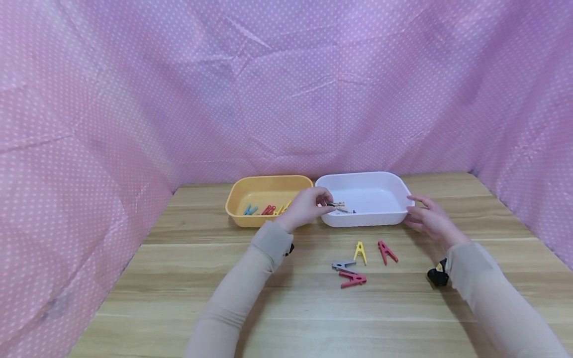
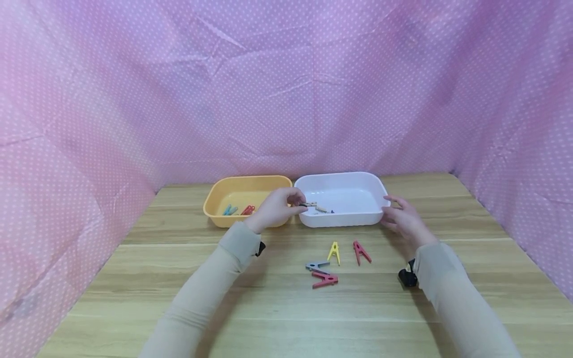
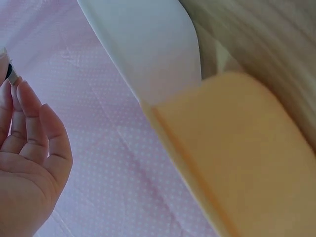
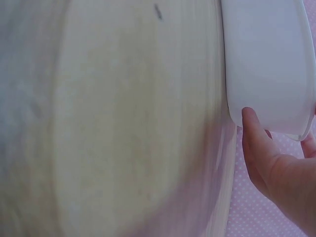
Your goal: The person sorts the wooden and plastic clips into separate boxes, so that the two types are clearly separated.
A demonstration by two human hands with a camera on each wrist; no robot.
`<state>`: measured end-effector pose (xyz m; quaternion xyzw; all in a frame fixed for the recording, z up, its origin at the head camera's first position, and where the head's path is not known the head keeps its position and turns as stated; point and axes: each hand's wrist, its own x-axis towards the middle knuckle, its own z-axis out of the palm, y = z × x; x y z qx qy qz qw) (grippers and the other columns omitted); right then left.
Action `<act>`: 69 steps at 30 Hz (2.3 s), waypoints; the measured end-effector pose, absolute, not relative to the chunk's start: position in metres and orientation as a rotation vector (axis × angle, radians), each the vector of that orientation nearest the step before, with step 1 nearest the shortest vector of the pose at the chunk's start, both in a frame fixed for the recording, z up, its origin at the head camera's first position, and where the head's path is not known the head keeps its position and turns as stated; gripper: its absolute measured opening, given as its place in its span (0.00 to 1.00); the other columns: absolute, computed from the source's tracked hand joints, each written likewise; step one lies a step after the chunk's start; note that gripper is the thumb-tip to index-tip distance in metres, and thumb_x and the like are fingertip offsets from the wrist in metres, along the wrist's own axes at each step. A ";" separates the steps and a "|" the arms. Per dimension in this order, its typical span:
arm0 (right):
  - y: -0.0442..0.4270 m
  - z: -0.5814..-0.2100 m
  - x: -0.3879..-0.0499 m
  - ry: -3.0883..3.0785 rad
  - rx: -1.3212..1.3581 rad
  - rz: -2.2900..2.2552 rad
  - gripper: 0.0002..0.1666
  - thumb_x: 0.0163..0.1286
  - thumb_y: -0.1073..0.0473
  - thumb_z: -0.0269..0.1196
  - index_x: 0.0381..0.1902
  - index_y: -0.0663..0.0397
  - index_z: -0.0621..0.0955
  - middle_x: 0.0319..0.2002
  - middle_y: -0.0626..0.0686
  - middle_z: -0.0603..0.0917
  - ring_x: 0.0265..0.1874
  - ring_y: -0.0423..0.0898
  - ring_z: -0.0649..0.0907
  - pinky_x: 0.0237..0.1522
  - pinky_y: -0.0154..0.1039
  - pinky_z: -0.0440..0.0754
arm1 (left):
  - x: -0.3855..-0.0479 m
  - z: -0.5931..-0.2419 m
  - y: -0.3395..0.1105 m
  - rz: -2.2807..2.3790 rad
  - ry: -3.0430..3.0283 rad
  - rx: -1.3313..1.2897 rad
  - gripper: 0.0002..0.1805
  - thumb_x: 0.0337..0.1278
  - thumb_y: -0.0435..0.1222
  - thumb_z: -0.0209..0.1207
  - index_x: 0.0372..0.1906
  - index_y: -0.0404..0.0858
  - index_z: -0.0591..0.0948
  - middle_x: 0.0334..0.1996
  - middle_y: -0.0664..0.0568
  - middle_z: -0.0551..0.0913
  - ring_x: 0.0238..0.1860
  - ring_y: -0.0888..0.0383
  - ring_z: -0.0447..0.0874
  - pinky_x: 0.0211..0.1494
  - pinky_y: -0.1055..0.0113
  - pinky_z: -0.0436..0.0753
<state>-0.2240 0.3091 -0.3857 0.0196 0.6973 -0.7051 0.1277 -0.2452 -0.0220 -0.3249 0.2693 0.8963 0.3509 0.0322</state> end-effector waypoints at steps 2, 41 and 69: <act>0.309 -0.386 -0.224 2.059 0.058 -2.014 0.33 0.73 0.59 0.52 0.70 0.60 0.54 0.64 0.73 0.55 0.38 0.32 0.81 0.49 0.33 0.81 | -0.248 -0.323 -0.023 1.070 2.755 0.824 0.07 0.56 0.38 0.64 0.37 0.40 0.80 0.33 0.54 0.81 0.37 0.61 0.76 0.43 0.71 0.75; 0.310 -0.386 -0.224 2.090 0.062 -1.955 0.38 0.74 0.58 0.50 0.73 0.62 0.46 0.69 0.76 0.44 0.38 0.29 0.80 0.53 0.33 0.78 | -0.297 -0.296 -0.001 0.946 2.761 0.813 0.07 0.57 0.36 0.63 0.37 0.39 0.80 0.36 0.51 0.82 0.38 0.59 0.79 0.43 0.72 0.77; 0.310 -0.386 -0.226 2.014 0.031 -2.057 0.23 0.72 0.62 0.52 0.62 0.53 0.61 0.61 0.72 0.57 0.37 0.34 0.82 0.48 0.33 0.81 | -0.293 -0.302 -0.003 0.934 2.734 0.803 0.09 0.57 0.38 0.63 0.40 0.39 0.79 0.38 0.52 0.81 0.41 0.60 0.78 0.43 0.73 0.78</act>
